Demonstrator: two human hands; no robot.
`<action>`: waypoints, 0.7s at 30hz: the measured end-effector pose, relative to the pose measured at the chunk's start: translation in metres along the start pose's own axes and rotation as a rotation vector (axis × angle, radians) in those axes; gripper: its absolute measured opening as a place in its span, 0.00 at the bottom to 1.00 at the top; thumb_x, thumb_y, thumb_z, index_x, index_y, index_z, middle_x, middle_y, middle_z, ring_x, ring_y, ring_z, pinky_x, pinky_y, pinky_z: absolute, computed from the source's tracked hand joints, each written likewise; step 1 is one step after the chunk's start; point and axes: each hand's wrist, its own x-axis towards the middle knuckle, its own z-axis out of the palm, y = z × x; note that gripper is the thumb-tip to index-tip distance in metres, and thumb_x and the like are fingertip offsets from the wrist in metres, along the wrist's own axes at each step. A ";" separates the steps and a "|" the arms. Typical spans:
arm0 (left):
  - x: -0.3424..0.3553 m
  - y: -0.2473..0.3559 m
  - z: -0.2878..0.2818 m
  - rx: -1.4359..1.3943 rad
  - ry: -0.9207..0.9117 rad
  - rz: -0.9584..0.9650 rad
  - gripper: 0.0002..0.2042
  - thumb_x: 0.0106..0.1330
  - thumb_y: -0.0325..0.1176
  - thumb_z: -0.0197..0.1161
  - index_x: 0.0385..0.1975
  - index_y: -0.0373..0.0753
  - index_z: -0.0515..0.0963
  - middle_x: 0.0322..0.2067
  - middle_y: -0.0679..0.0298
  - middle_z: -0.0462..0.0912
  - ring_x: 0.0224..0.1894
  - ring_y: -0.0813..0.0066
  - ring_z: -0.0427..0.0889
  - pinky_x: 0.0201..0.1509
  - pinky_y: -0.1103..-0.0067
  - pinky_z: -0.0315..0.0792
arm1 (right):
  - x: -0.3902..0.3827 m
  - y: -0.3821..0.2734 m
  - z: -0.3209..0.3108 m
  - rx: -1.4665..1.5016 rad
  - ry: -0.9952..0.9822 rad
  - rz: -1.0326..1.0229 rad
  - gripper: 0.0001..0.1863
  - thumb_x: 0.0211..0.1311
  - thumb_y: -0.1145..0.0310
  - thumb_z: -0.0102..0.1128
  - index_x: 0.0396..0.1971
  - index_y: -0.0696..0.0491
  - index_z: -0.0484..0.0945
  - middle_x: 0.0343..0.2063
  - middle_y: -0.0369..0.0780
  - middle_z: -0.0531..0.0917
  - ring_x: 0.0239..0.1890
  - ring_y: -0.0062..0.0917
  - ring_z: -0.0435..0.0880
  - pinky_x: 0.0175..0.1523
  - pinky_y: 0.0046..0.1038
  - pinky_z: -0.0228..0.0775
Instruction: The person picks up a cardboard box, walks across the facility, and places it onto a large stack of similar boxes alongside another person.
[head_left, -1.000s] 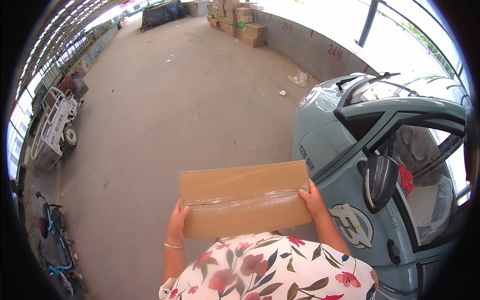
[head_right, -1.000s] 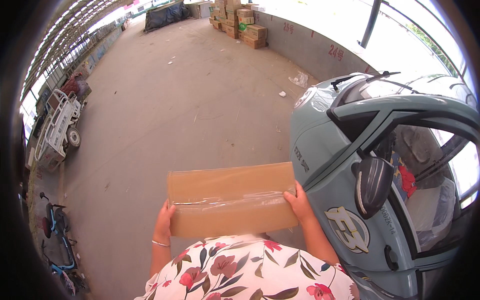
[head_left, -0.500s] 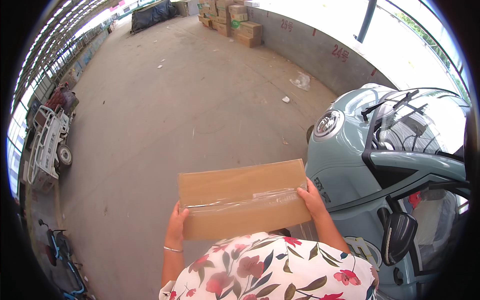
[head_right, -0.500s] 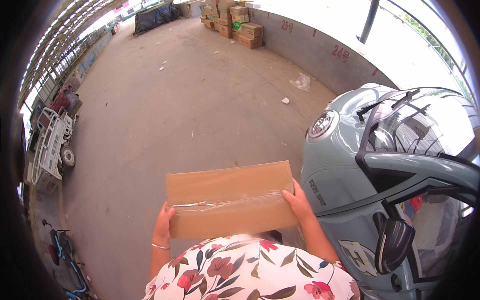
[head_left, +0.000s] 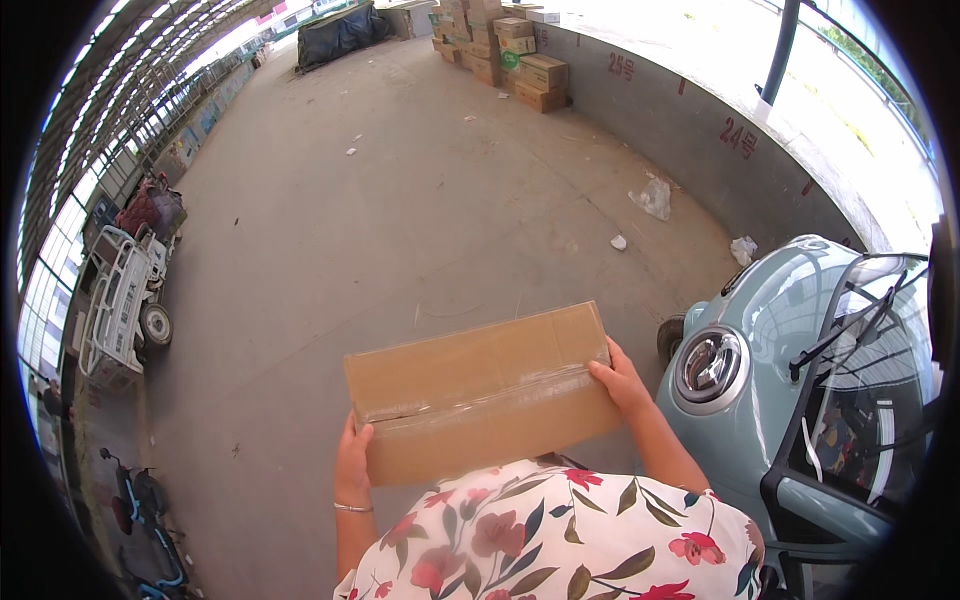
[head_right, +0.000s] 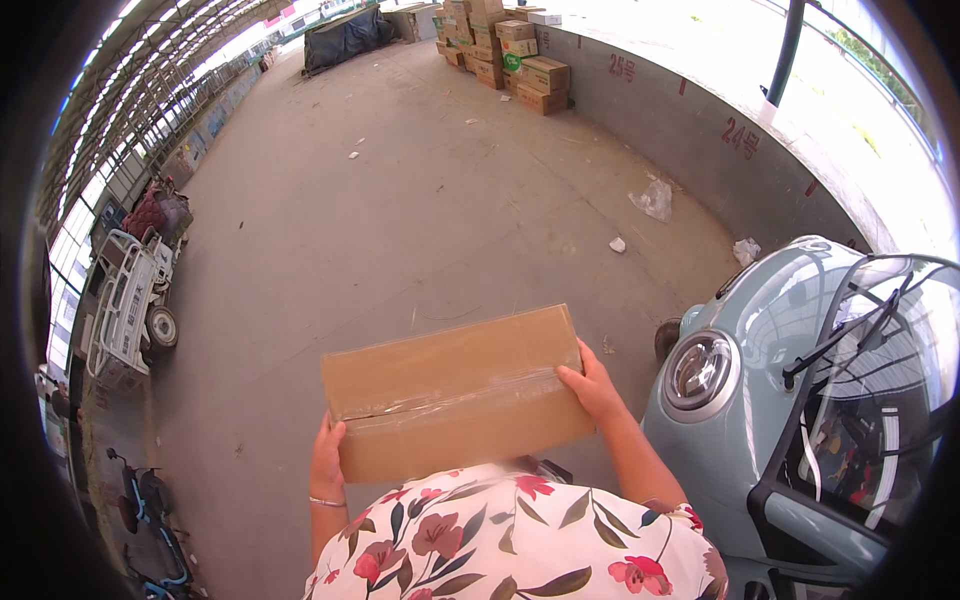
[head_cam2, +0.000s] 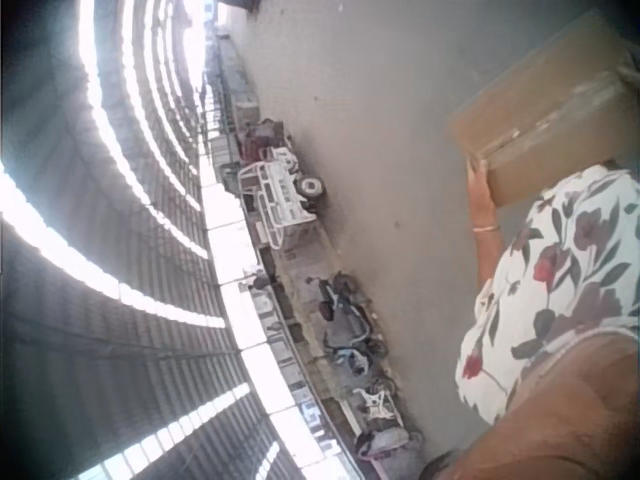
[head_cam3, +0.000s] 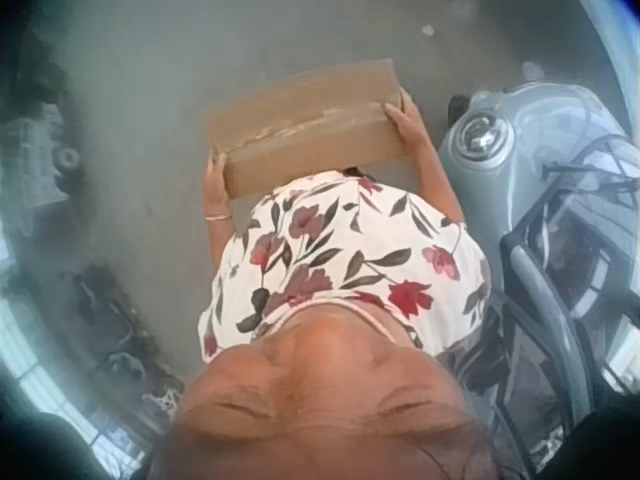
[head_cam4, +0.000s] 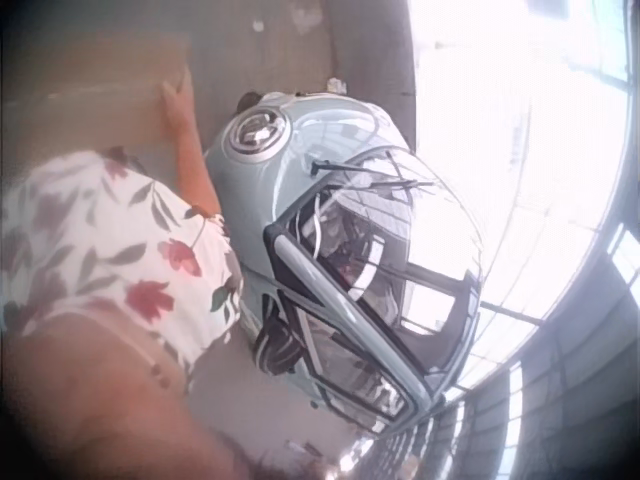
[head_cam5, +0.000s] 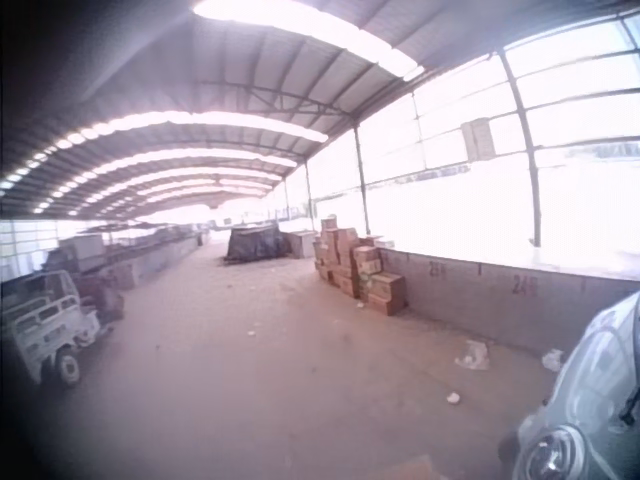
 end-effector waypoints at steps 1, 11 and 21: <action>0.010 -0.001 0.004 -0.003 -0.008 0.003 0.22 0.58 0.29 0.46 0.53 0.32 0.55 0.48 0.57 0.66 0.49 0.70 0.67 0.50 0.77 0.64 | 0.009 0.002 -0.005 -0.015 0.000 0.003 0.31 0.49 0.74 0.49 0.55 0.60 0.51 0.49 0.42 0.65 0.51 0.24 0.64 0.54 0.24 0.54; 0.142 -0.003 0.024 -0.050 -0.121 -0.129 0.23 0.57 0.29 0.47 0.53 0.33 0.54 0.47 0.58 0.66 0.48 0.69 0.69 0.49 0.76 0.66 | 0.084 -0.010 -0.009 -0.047 0.169 0.070 0.31 0.49 0.74 0.49 0.55 0.60 0.51 0.49 0.43 0.65 0.50 0.24 0.65 0.53 0.23 0.55; 0.294 0.037 0.023 -0.094 -0.231 -0.167 0.23 0.56 0.33 0.51 0.50 0.33 0.57 0.45 0.59 0.67 0.47 0.72 0.68 0.50 0.76 0.65 | 0.180 -0.033 0.026 -0.073 0.275 -0.030 0.31 0.48 0.76 0.48 0.55 0.60 0.52 0.46 0.41 0.68 0.48 0.22 0.66 0.52 0.22 0.56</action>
